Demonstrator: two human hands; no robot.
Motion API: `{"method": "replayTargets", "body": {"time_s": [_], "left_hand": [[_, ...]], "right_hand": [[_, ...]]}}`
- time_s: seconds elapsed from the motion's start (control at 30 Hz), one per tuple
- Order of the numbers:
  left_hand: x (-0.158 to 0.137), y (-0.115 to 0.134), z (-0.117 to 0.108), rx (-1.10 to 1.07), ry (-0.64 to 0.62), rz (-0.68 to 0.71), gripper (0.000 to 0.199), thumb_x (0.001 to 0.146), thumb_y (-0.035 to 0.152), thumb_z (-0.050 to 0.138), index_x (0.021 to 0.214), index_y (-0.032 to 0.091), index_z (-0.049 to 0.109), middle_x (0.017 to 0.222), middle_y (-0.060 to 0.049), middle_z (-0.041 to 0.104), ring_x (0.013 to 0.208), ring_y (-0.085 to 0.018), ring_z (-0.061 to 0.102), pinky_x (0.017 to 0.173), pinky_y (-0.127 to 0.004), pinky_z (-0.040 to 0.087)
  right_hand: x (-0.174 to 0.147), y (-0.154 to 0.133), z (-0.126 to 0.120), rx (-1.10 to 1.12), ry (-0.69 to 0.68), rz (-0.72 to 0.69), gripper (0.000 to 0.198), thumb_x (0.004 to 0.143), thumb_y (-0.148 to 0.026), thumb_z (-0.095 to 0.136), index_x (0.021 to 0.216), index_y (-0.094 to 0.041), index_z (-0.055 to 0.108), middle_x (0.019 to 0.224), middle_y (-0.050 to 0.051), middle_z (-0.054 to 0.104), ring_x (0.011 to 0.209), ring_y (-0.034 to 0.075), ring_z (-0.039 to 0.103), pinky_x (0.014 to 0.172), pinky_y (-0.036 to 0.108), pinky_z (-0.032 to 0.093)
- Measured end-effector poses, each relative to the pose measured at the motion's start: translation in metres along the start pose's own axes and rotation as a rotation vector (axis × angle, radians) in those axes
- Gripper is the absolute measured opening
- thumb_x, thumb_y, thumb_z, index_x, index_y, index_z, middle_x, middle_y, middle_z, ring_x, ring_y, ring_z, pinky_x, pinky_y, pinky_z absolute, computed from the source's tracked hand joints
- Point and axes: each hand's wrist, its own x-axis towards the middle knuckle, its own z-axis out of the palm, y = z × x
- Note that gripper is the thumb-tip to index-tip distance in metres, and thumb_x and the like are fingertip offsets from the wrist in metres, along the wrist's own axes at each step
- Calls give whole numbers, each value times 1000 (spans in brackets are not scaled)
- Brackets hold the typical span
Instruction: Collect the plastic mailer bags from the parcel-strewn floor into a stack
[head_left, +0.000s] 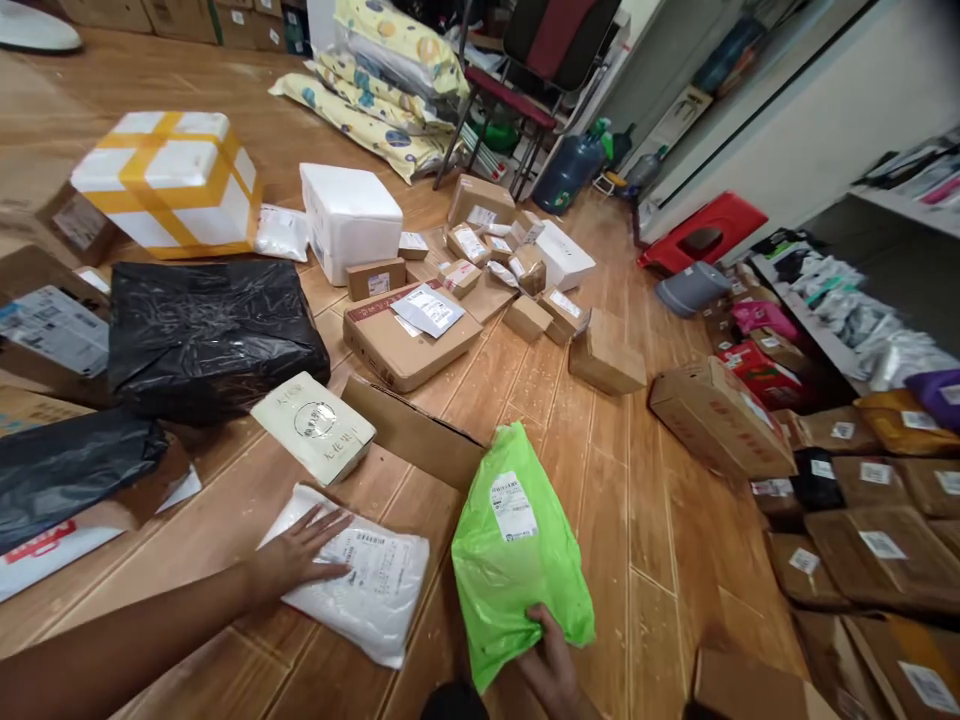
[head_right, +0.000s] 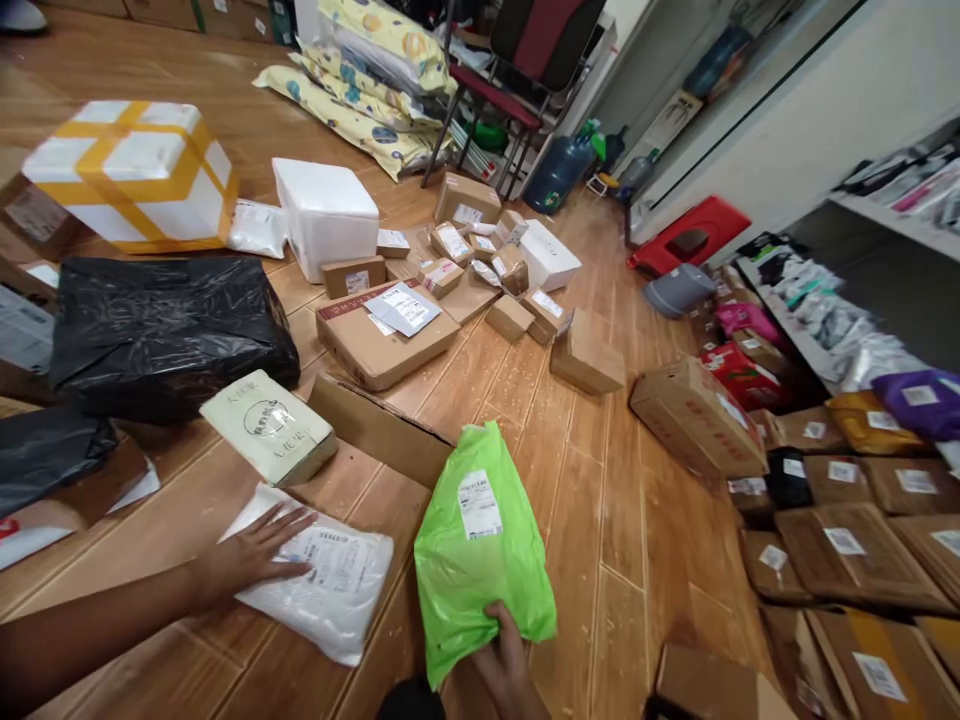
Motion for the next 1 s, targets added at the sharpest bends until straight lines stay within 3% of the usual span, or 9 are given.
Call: {"method": "replayTargets", "body": {"time_s": [0.1, 0.17, 0.23, 0.3, 0.37, 0.47, 0.57, 0.7, 1.0], "left_hand": [[-3, 23, 20, -251, 91, 4, 50, 79, 22, 63, 129, 30, 59, 160, -10, 21, 150, -29, 10, 122, -54, 6], [10, 63, 39, -604, 90, 41, 68, 72, 50, 71, 131, 25, 49, 160, -14, 21, 149, -29, 18, 122, -47, 19], [32, 106, 52, -1095, 136, 45, 63, 69, 60, 67, 113, 25, 40, 140, -13, 49, 133, -26, 46, 109, -39, 41], [56, 137, 51, -1306, 395, -43, 54, 68, 56, 64, 97, 26, 30, 108, -7, 59, 107, -23, 59, 92, -35, 50], [75, 147, 39, -1308, 602, -135, 42, 71, 52, 56, 89, 25, 30, 88, -1, 55, 90, -20, 58, 85, -35, 49], [86, 136, 13, -1315, 559, -118, 35, 69, 55, 49, 80, 22, 43, 79, -3, 56, 85, -22, 58, 85, -38, 49], [82, 123, -6, -1400, 371, -70, 71, 60, 59, 60, 115, 14, 54, 114, -13, 65, 105, -28, 62, 96, -41, 49], [73, 124, -11, -1129, 327, -50, 120, 43, 30, 80, 147, 9, 25, 152, -19, 35, 139, -31, 37, 117, -39, 31], [66, 141, 1, -868, 393, 4, 81, 65, 10, 59, 144, 12, 37, 150, -15, 41, 140, -23, 38, 120, -38, 28]], "right_hand": [[-28, -9, 10, 228, -39, 142, 32, 45, -27, 85, 71, -19, 69, 90, 4, 75, 98, 25, 68, 101, 39, 50], [-41, -12, 24, 329, -105, 220, 34, 44, -21, 88, 74, -17, 71, 95, 6, 75, 102, 26, 66, 104, 39, 47], [-48, -10, 40, 336, -209, 276, 37, 47, -19, 88, 80, -15, 73, 101, 8, 74, 104, 25, 66, 105, 38, 46], [-52, -3, 54, 312, -316, 331, 41, 52, -19, 88, 89, -14, 73, 106, 10, 73, 106, 25, 65, 106, 37, 45], [-54, 5, 64, 280, -377, 368, 41, 56, -20, 88, 93, -13, 73, 108, 10, 72, 108, 24, 65, 106, 36, 44], [-54, 10, 71, 240, -406, 359, 40, 56, -18, 88, 92, -13, 72, 111, 9, 71, 110, 23, 64, 106, 35, 43], [-50, 4, 74, 198, -430, 337, 41, 55, -15, 88, 92, -12, 72, 110, 11, 72, 111, 24, 64, 105, 34, 44], [-40, -9, 73, 158, -443, 298, 46, 55, -19, 88, 97, -10, 71, 105, 13, 72, 111, 25, 64, 104, 35, 45], [-35, -18, 66, 127, -325, 212, 45, 54, -16, 88, 95, -9, 71, 104, 15, 72, 112, 26, 63, 105, 35, 45]]}}
